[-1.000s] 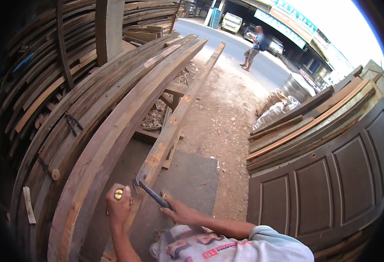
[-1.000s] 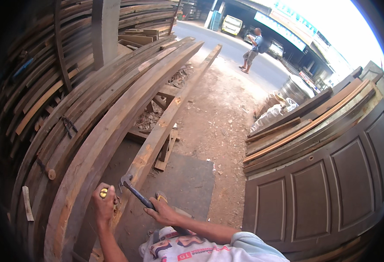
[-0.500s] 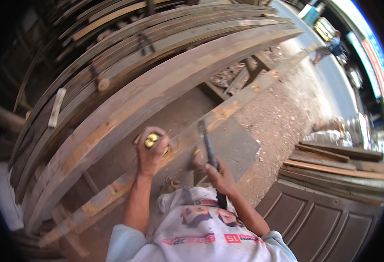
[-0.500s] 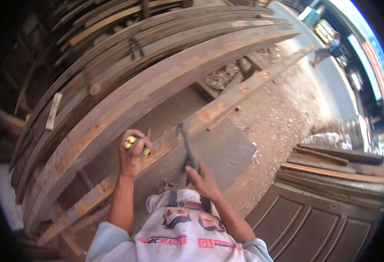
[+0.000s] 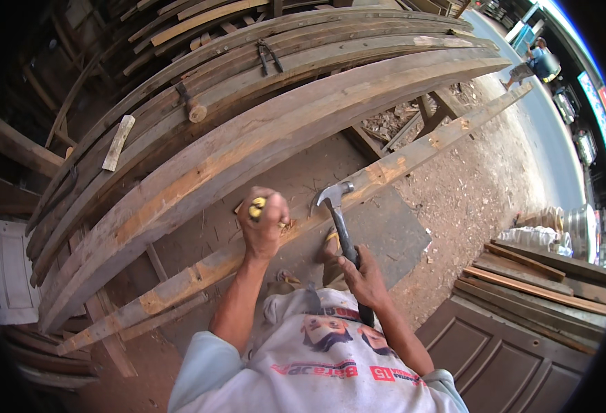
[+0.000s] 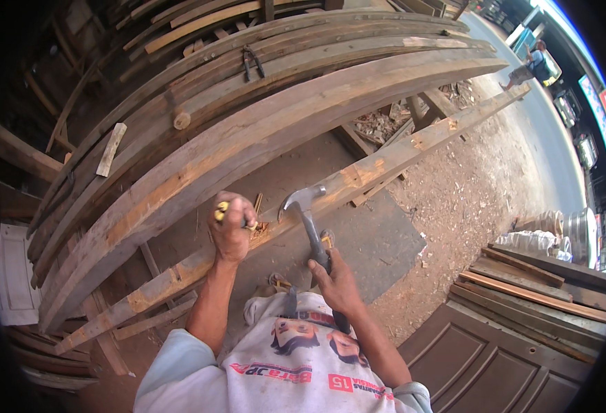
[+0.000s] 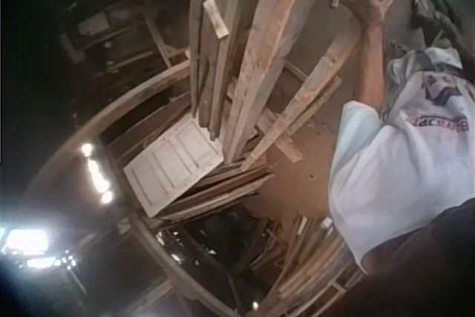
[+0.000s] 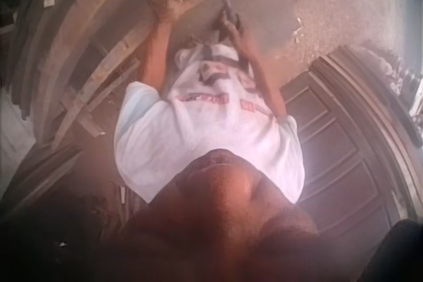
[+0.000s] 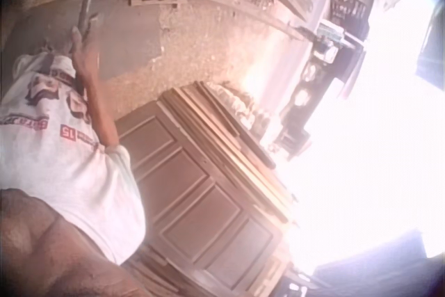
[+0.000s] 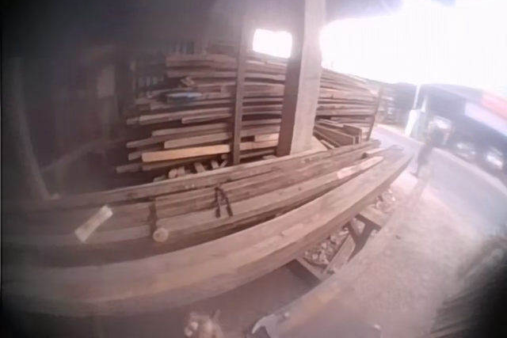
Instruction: The person uses a hammer and a screwdriver to remove nails and fasteners from a curved wooden frame. They then use pliers to pull out remaining nails and finally lift the frame to inspect it.
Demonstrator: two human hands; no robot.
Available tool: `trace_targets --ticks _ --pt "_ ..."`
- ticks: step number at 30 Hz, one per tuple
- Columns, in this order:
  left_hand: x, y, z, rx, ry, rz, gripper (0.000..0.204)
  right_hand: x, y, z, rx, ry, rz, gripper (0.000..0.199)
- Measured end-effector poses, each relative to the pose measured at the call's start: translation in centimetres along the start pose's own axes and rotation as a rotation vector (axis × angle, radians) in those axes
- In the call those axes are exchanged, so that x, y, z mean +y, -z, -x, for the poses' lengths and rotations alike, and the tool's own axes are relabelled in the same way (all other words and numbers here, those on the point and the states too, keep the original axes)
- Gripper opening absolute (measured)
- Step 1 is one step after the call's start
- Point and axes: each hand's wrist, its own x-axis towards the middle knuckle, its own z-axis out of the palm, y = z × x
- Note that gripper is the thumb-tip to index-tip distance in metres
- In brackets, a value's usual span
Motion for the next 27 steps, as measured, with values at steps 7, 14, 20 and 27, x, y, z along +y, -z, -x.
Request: trace_targets --ticks 7,14,20,27 --pt "-0.1 0.3 -0.3 0.084 -0.058 0.093 0.025 -1.0 0.3 0.0 -0.078 -0.107 -0.143 0.039" --pt "2.0 -1.2 -0.1 -0.022 -0.134 -0.07 0.021 -0.6 -0.1 0.2 -0.044 -0.068 -0.093 0.033" --pt "1.1 -1.1 0.1 0.025 -0.058 -0.052 0.022 -0.6 0.1 0.1 -0.013 -0.024 0.019 0.035" --pt "1.1 -0.6 -0.5 0.021 -0.055 -0.071 0.021 -1.4 0.1 0.4 0.002 -0.012 0.056 0.039"
